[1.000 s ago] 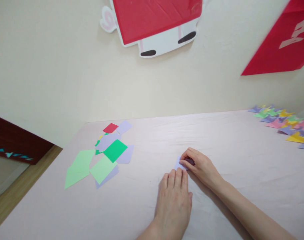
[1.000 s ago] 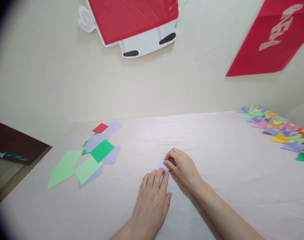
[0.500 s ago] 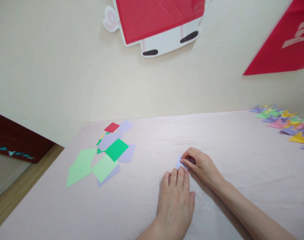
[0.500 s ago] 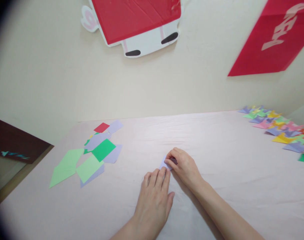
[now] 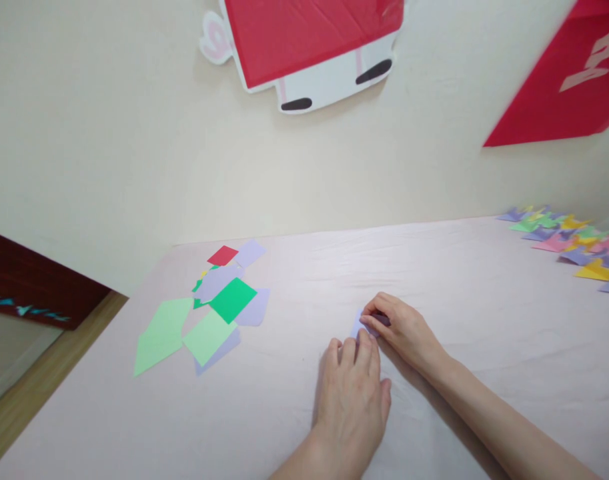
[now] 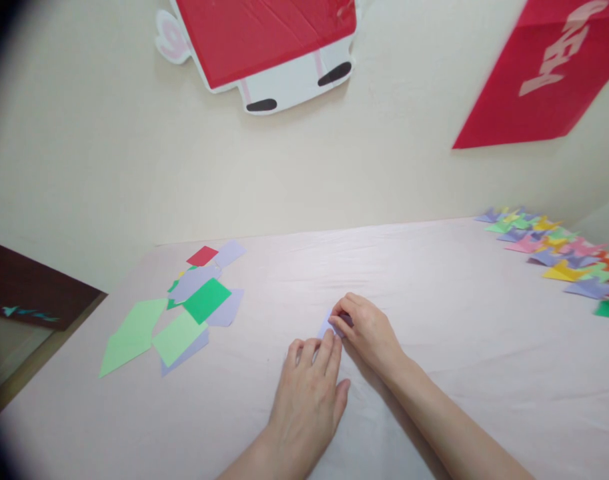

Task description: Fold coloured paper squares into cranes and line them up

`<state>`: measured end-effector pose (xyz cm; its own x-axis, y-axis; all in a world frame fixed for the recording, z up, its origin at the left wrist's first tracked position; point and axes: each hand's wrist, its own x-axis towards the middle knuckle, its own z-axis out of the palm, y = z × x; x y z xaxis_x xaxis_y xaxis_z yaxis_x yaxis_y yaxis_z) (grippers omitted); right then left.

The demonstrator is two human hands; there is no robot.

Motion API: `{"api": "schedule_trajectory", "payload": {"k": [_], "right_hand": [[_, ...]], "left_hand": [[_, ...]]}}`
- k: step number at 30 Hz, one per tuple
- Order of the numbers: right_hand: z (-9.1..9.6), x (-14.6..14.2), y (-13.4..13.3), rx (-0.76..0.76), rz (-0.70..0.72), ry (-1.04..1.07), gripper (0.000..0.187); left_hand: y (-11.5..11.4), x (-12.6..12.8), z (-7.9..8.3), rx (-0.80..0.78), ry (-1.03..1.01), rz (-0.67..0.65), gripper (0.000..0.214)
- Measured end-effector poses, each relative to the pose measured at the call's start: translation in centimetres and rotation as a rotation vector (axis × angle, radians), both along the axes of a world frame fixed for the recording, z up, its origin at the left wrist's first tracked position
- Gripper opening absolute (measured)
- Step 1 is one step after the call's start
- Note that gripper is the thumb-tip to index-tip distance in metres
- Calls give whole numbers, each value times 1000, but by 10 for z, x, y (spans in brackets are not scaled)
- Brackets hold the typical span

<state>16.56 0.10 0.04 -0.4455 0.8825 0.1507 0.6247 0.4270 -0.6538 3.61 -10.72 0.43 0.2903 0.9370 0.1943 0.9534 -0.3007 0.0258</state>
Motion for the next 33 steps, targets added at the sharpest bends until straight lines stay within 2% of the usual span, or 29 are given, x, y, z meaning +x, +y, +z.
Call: {"api": "schedule_trajectory", "payload": {"k": [4, 9, 25, 33], "right_hand": [[4, 7, -7, 42, 42, -1, 8], [7, 13, -14, 67, 23, -33, 16], [-3, 20, -15, 51, -52, -7, 31], [-11, 51, -4, 84, -129, 19, 29]], "left_hand": [[2, 0, 1, 29, 17, -14, 50], [2, -1, 2, 40, 19, -22, 48], [6, -2, 5, 61, 15, -36, 43], [7, -3, 10, 5, 15, -42, 41]]}}
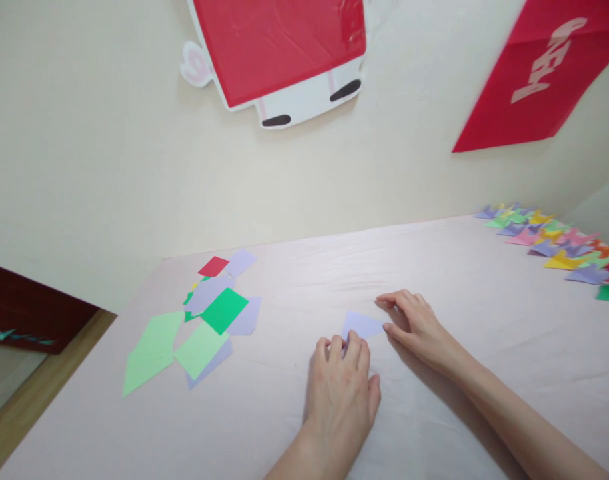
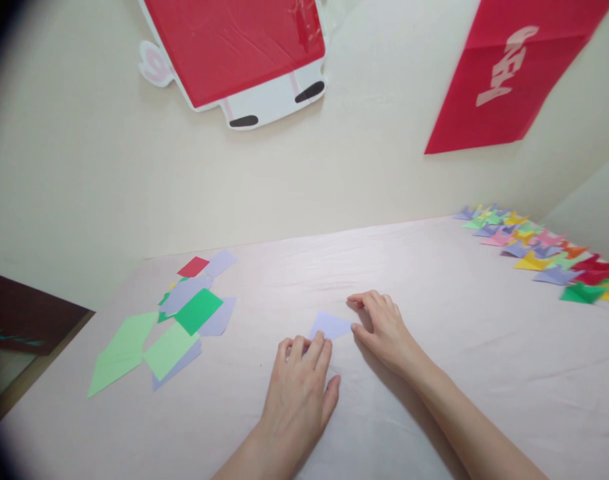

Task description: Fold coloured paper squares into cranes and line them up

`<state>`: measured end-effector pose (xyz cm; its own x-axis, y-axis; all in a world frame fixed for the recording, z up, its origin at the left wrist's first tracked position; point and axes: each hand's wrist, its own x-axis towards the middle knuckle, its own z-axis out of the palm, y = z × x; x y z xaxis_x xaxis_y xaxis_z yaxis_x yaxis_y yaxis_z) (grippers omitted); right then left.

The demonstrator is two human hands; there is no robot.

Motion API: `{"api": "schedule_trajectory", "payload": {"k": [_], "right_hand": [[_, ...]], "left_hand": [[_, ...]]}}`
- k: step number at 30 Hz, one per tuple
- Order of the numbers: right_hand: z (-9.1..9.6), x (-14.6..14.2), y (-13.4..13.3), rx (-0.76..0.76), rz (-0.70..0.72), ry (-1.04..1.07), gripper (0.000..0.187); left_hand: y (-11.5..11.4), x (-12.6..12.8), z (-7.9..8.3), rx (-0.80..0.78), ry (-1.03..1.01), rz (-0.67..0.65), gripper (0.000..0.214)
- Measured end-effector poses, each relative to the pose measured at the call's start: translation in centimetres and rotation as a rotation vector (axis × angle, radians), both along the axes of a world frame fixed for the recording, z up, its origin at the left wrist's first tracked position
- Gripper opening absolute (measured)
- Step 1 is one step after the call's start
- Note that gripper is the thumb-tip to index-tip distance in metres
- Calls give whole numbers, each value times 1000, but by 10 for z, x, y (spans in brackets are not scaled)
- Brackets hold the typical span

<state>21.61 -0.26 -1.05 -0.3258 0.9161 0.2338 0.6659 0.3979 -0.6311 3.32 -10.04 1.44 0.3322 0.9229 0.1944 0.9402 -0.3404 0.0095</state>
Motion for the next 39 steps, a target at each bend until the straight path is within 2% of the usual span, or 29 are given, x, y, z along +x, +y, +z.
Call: {"api": "schedule_trajectory", "payload": {"k": [5, 9, 12, 14, 20, 24, 30, 35, 39], "right_hand": [[1, 14, 2, -16, -42, 73, 35], [7, -2, -8, -24, -5, 110, 27], [8, -19, -15, -16, 62, 46, 21], [6, -25, -16, -20, 68, 10, 24], [3, -24, -8, -71, 64, -13, 33], [3, -23, -7, -103, 70, -18, 35], [4, -21, -10, -84, 102, -20, 28], [8, -20, -14, -53, 164, -13, 33], [10, -18, -15, -14, 238, 70, 26]], "left_hand": [[1, 0, 0, -15, -33, -4, 43], [3, 2, 1, -17, -37, -5, 44], [3, 3, 2, -18, -38, 2, 43], [1, 3, 1, -17, -41, 11, 41], [-9, -8, -7, 70, -47, 96, 37], [-18, -19, -6, 78, -31, 155, 30], [-36, -27, -9, 66, -36, 226, 25], [-39, -27, -19, 86, -170, 254, 45], [-28, -24, -16, 80, -362, 125, 78]]}}
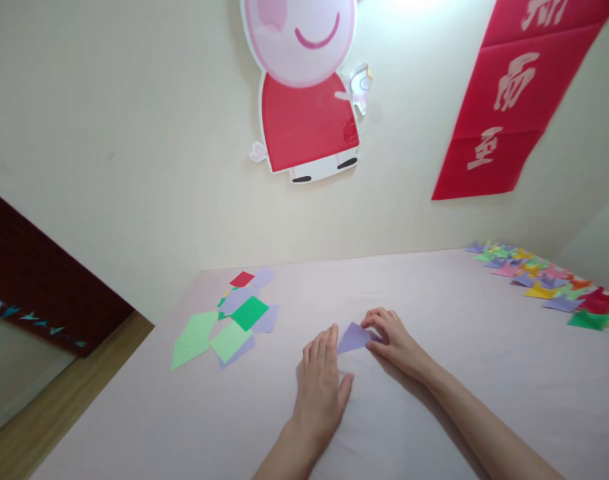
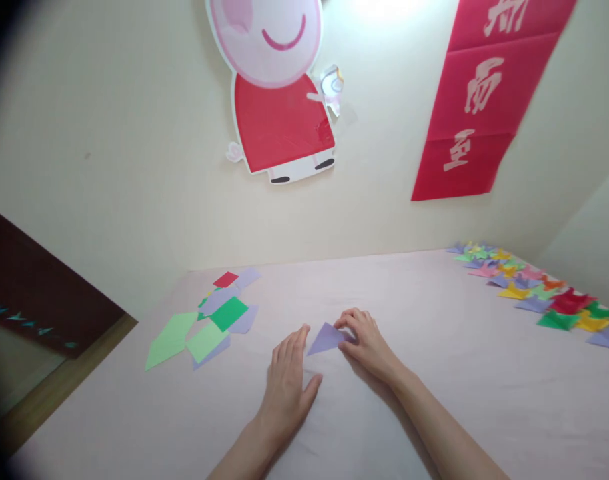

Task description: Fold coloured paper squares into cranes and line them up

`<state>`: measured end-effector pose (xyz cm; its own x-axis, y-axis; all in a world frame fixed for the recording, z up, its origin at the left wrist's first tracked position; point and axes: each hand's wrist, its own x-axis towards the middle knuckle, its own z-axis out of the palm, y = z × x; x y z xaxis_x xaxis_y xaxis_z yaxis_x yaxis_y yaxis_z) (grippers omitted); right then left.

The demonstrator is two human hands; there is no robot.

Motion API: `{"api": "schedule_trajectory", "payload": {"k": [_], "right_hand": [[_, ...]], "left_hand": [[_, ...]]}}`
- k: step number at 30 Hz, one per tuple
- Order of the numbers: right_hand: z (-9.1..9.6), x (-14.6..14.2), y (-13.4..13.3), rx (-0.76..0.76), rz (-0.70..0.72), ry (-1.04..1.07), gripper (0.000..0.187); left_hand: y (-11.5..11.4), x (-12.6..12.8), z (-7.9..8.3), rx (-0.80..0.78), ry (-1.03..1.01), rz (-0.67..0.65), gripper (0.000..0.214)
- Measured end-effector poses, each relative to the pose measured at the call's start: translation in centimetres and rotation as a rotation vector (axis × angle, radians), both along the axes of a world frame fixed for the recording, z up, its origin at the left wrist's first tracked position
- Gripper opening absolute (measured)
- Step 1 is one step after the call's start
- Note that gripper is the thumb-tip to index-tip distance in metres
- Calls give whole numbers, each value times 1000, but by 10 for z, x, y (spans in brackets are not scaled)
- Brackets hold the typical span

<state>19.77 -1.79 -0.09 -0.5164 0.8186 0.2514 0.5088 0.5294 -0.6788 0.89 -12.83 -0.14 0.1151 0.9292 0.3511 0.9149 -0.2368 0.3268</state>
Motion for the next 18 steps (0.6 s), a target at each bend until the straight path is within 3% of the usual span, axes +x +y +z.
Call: {"api": "schedule_trajectory", "payload": {"k": [5, 12, 15, 18], "right_hand": [[4, -1, -2, 70, 55, -21, 28], [11, -1, 4, 149, 102, -96, 25], [9, 1, 8, 151, 99, -104, 26], [5, 3, 13, 162, 118, -122, 30]], "left_hand": [[13, 6, 6, -47, -91, -212, 98], [26, 4, 8, -59, 45, -215, 89], [29, 4, 9, -65, 105, -154, 90], [29, 4, 9, -62, 145, -115, 74]]}}
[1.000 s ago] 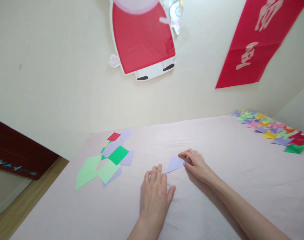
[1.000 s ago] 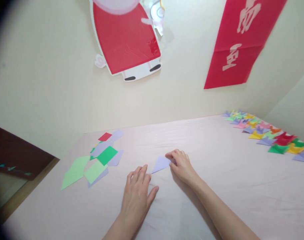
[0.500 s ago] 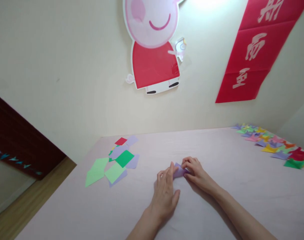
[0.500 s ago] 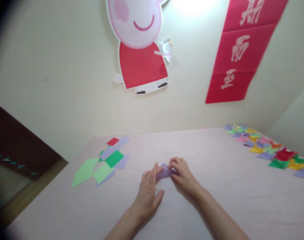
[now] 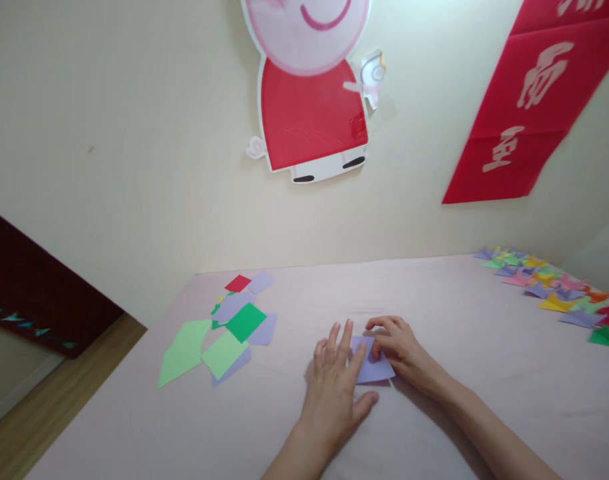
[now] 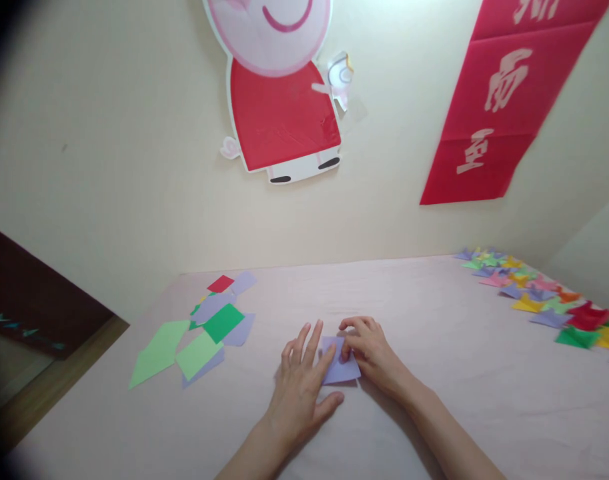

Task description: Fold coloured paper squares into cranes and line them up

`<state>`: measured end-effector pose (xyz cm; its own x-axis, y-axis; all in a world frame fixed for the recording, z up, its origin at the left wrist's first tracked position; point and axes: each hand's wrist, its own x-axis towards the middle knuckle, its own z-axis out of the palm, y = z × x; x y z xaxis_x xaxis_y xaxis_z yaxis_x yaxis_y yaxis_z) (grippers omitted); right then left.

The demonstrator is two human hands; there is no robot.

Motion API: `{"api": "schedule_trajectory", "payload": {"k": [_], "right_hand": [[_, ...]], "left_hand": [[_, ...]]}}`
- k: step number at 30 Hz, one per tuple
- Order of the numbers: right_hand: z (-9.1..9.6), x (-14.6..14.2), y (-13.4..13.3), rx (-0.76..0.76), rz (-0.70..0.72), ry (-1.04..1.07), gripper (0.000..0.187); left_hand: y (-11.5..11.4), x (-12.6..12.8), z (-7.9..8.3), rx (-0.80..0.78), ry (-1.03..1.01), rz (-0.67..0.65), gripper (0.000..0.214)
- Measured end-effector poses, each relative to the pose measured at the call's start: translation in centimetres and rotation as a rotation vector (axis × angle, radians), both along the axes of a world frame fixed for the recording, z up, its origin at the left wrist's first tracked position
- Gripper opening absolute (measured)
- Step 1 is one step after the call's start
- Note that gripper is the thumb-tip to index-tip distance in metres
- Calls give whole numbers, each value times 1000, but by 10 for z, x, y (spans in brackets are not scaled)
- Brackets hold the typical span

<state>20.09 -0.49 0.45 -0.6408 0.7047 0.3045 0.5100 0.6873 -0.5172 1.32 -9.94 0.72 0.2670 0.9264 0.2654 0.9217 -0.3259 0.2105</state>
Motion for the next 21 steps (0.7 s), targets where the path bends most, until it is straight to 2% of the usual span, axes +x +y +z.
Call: {"api": "schedule_trajectory", "payload": {"k": [2, 6, 10, 13, 15, 17, 21], "right_hand": [[-3, 2, 4, 45, -5, -13, 34], [-4, 6, 6, 231, -52, -95, 35], [-2, 10, -13, 371, -44, -198, 42], [-3, 9, -33, 392, -13, -156, 38], [-4, 10, -41, 346, 33, -116, 31], [-4, 11, -42, 218, 49, -96, 26], [4, 8, -30, -130, -84, -37, 22]], "left_hand": [[-1, -2, 0, -28, 17, -28, 63], [-4, -4, -2, -129, 2, -85, 68], [-11, 6, -2, -156, 10, -9, 73], [-16, 16, -1, -135, 30, 54, 73], [-17, 19, 0, -114, 26, 72, 70], [-19, 18, 0, -99, 15, 76, 67], [-22, 11, -7, -78, -14, 77, 64]]}}
